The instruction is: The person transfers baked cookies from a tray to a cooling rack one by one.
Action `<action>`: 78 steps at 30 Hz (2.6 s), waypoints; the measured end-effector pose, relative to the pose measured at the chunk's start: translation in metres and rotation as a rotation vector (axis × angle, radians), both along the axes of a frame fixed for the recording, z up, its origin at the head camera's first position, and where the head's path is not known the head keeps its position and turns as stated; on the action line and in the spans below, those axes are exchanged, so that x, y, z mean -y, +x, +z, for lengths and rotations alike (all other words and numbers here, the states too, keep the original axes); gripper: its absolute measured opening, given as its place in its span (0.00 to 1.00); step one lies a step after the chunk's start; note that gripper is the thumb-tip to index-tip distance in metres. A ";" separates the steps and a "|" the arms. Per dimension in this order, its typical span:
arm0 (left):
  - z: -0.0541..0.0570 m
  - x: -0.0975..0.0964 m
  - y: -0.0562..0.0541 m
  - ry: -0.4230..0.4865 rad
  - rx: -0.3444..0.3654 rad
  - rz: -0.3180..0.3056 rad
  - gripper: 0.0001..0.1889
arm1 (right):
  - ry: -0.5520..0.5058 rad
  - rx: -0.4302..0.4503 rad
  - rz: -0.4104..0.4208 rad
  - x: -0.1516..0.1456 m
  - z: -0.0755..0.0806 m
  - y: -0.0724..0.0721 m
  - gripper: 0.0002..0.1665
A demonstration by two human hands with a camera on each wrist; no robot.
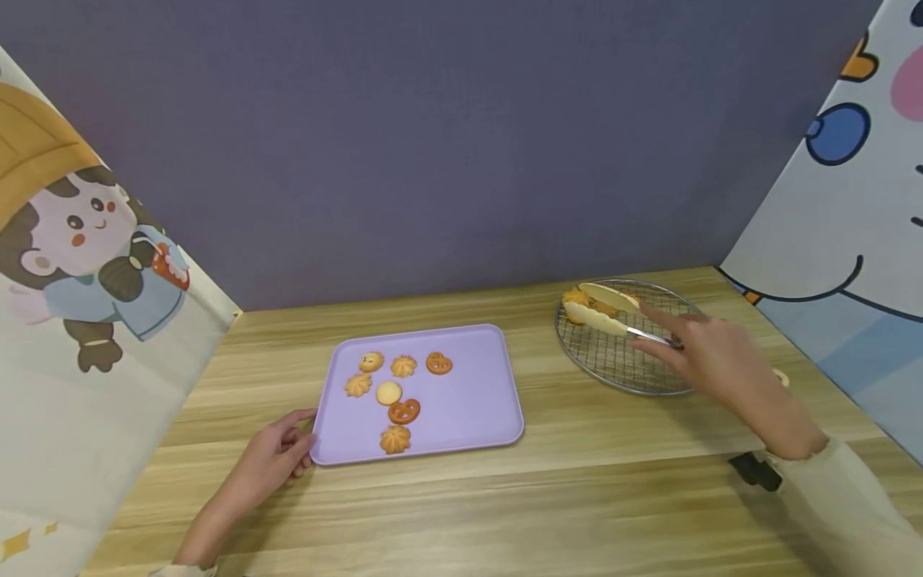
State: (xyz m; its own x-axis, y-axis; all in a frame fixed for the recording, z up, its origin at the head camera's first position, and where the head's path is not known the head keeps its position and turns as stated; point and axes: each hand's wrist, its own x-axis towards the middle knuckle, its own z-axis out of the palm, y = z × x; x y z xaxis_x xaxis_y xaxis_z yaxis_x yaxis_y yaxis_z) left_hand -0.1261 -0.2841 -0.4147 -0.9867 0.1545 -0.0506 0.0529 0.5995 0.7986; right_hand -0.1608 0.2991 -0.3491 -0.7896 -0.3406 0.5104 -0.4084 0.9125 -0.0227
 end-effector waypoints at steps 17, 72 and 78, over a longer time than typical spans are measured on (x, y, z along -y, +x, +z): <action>-0.001 0.001 0.000 -0.001 0.015 -0.005 0.23 | -0.034 0.114 -0.167 -0.054 -0.011 -0.018 0.39; 0.004 -0.002 0.001 -0.019 0.022 -0.004 0.23 | -0.072 0.384 -0.328 -0.116 -0.037 -0.023 0.49; 0.005 -0.002 0.002 -0.022 0.026 -0.007 0.23 | -0.070 0.369 -0.319 -0.111 -0.032 -0.021 0.49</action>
State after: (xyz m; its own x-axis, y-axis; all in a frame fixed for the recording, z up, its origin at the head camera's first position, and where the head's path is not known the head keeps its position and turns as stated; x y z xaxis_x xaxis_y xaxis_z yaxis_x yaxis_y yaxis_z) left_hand -0.1242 -0.2817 -0.4101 -0.9839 0.1600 -0.0796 0.0367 0.6169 0.7862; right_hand -0.1822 0.4099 -0.3807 -0.9813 -0.0273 0.1905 -0.0621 0.9818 -0.1792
